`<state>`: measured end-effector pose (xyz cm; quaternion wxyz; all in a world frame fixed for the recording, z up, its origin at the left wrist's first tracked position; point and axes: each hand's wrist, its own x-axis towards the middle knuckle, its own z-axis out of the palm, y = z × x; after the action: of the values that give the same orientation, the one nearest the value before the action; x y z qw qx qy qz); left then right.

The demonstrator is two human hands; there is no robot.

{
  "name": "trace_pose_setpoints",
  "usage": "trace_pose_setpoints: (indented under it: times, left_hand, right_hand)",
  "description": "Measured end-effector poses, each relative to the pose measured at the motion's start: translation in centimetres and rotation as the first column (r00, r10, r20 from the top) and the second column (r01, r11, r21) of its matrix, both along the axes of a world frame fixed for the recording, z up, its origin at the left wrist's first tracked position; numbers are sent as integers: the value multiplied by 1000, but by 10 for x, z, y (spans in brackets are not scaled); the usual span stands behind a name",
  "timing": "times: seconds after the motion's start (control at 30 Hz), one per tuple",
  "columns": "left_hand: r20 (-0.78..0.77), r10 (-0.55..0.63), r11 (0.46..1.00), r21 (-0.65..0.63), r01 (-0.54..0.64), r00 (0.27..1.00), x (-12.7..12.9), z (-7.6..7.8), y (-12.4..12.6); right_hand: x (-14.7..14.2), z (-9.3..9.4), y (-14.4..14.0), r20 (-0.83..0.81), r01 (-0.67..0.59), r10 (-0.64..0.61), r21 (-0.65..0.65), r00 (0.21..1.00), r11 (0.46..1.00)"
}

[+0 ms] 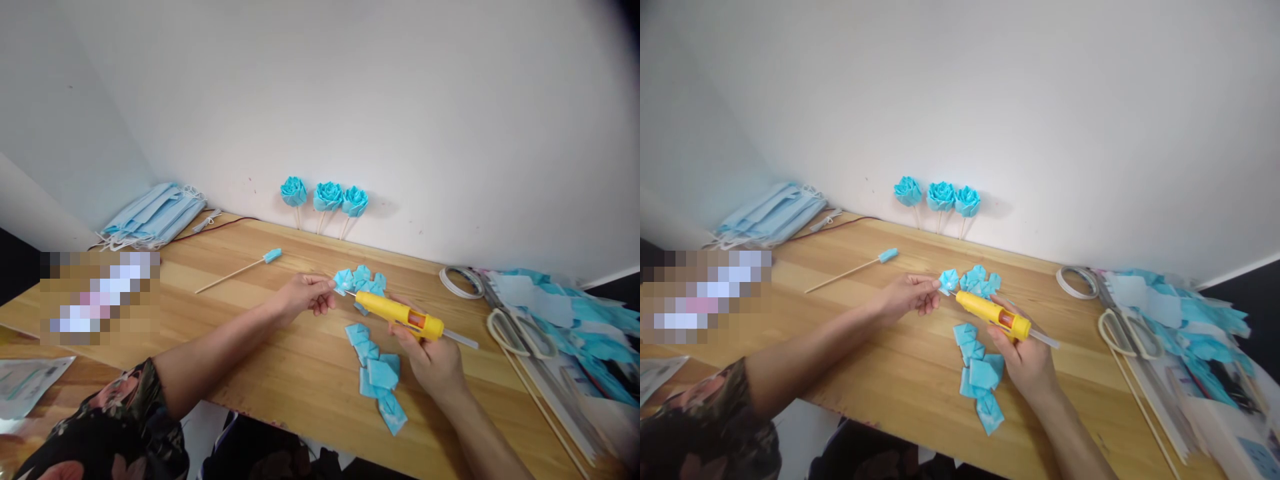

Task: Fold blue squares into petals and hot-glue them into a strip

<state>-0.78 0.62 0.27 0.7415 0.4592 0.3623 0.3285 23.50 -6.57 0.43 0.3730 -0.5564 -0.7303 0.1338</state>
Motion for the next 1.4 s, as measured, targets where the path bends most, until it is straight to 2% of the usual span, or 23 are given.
trace_pose_setpoints:
  times: [0.17,0.37,0.6,0.77,0.8,0.87,0.93,1.0,1.07,1.1,1.2,1.3,1.33,1.37,1.4]
  left_hand:
    - [-10,9,1000,4,-9,1000,0,-1,0]
    - [-5,4,1000,-15,-4,1000,1,0,0]
    - [50,-9,997,-73,12,999,-1,0,1]
    - [114,17,992,-125,-2,993,-5,2,3]
    - [126,31,992,-129,-14,991,-6,3,3]
    - [135,56,991,-127,-39,989,-7,5,4]
    - [131,79,991,-118,-63,988,-8,6,5]
    - [122,94,991,-107,-81,988,-8,7,4]
    - [110,91,992,-95,-81,990,-7,6,3]
    - [104,81,994,-88,-72,991,-6,6,2]
    - [96,44,998,-51,-40,994,-6,5,0]
    - [82,19,1000,-10,-19,996,-6,6,-1]
    - [73,14,1000,-1,-14,997,-6,6,-1]
    - [65,9,1000,6,-9,998,-6,6,-1]
    - [59,7,1000,11,-7,998,-6,6,0]
  right_hand:
    - [1,0,1,10,18,-18,21,1000,1000]
    - [4,-4,0,55,-17,16,25,998,1000]
    - [6,-7,1,181,-38,22,89,983,995]
    - [9,1,2,292,-67,29,119,956,991]
    - [14,3,3,284,-42,8,115,959,992]
    - [28,8,7,251,95,-109,64,962,993]
    - [50,9,11,231,327,-304,-69,924,942]
    - [75,7,17,204,501,-463,-218,863,838]
    - [97,4,21,225,547,-499,-339,837,765]
    - [104,4,22,275,563,-493,-355,826,746]
    - [112,9,19,521,621,-419,-308,744,721]
    - [97,26,9,748,708,-377,-173,546,684]
    - [88,32,5,784,713,-379,-113,492,692]
    - [78,37,2,798,676,-370,-63,476,734]
    - [68,40,-1,790,602,-338,-48,512,797]
